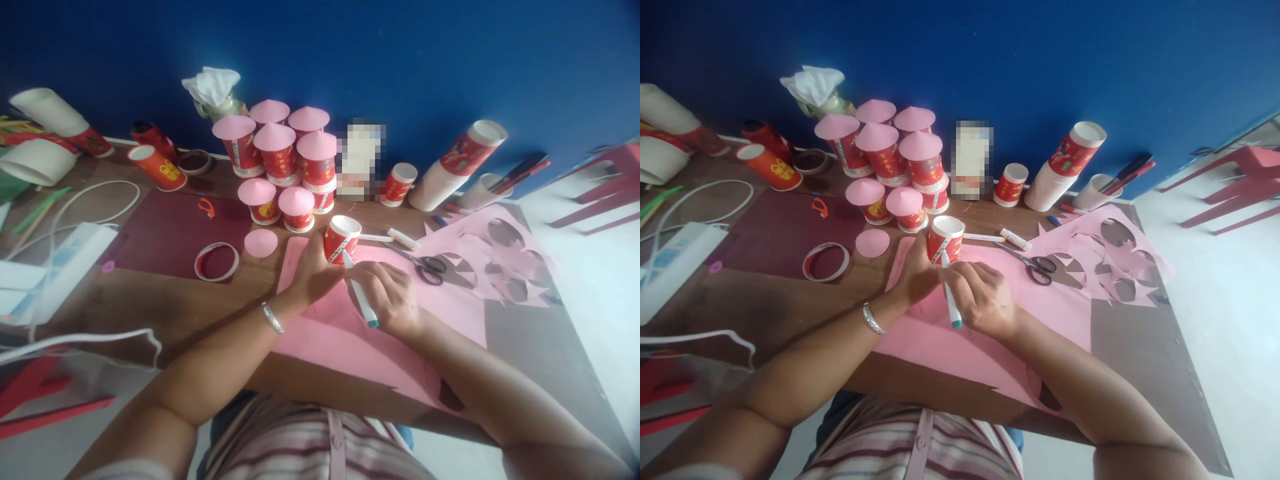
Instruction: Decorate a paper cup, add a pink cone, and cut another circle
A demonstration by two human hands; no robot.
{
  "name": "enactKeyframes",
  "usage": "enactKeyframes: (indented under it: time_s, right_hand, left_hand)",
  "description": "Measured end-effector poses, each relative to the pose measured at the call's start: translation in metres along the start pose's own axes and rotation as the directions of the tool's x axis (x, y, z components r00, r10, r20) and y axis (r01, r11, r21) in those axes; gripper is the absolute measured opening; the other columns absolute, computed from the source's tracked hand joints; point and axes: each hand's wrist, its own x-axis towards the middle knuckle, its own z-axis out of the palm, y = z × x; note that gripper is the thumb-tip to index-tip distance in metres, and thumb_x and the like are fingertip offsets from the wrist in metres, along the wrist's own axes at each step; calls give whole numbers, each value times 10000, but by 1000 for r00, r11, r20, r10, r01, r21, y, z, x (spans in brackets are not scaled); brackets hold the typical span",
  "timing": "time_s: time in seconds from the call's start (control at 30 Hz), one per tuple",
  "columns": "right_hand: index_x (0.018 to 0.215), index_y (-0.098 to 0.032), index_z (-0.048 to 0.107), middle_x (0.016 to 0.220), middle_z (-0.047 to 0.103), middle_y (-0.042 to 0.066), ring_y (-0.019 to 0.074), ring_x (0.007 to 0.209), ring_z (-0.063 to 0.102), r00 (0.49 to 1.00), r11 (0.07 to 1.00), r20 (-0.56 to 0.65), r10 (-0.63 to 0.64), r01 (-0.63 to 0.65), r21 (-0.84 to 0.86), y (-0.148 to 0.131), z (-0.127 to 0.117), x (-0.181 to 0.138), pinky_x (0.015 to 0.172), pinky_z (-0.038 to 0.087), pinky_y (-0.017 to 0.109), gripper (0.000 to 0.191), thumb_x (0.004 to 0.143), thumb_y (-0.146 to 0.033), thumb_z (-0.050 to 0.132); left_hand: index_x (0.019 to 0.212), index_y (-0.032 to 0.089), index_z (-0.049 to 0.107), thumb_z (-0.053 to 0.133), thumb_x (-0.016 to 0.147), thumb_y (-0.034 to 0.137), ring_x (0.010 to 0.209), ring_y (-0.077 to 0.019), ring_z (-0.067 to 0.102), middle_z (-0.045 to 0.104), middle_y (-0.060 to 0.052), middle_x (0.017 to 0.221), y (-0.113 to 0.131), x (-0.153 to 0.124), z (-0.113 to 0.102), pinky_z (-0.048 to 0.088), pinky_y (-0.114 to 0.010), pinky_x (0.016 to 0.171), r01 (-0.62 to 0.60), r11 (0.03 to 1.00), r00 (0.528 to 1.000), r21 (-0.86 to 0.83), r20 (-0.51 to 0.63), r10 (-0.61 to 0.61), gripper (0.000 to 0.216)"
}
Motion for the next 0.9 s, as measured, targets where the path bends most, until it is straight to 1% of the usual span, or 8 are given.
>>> enactKeyframes:
  time_s: [0.13,0.33,0.6,0.8,0.9]
  right_hand:
    - [1144,-134,608,859,708,76,189,716,660,999,998,-8,-45,44,-34,-1,3,0,629,536,312,219,977,-39,503]
    - [1088,-106,602,805,682,63,180,678,639,996,995,1,-85,85,-44,-5,9,0,607,511,305,169,959,-13,545]
    - [1081,-116,591,806,697,60,175,671,640,997,995,13,-72,73,-66,-5,10,0,596,500,302,167,971,-9,527]
    - [1100,-143,575,818,700,51,169,684,642,998,996,27,-51,53,-79,-5,8,1,605,495,298,174,990,-33,497]
    - [1119,-148,573,845,706,56,172,700,649,999,997,30,-33,35,-76,-5,5,1,610,500,299,193,995,-37,473]
  left_hand:
    - [1023,218,533,868,675,232,781,-166,588,647,2,909,1,-1,-1,462,-300,645,-2,1000,1000,4,6,2,483]
    - [1039,239,527,803,727,172,758,-169,588,630,16,881,6,-3,-1,483,-322,653,-15,1000,1000,18,17,14,423]
    - [977,232,525,747,729,120,728,-161,546,591,19,839,6,-3,-1,456,-326,632,-30,999,1000,24,10,30,351]
    - [1003,224,517,737,735,143,767,-160,558,604,14,879,8,-4,-2,464,-316,662,-7,1000,1000,28,27,6,355]
    - [1014,219,532,769,732,180,773,-157,563,633,5,913,9,-3,-2,449,-300,642,16,999,1000,33,23,-17,371]
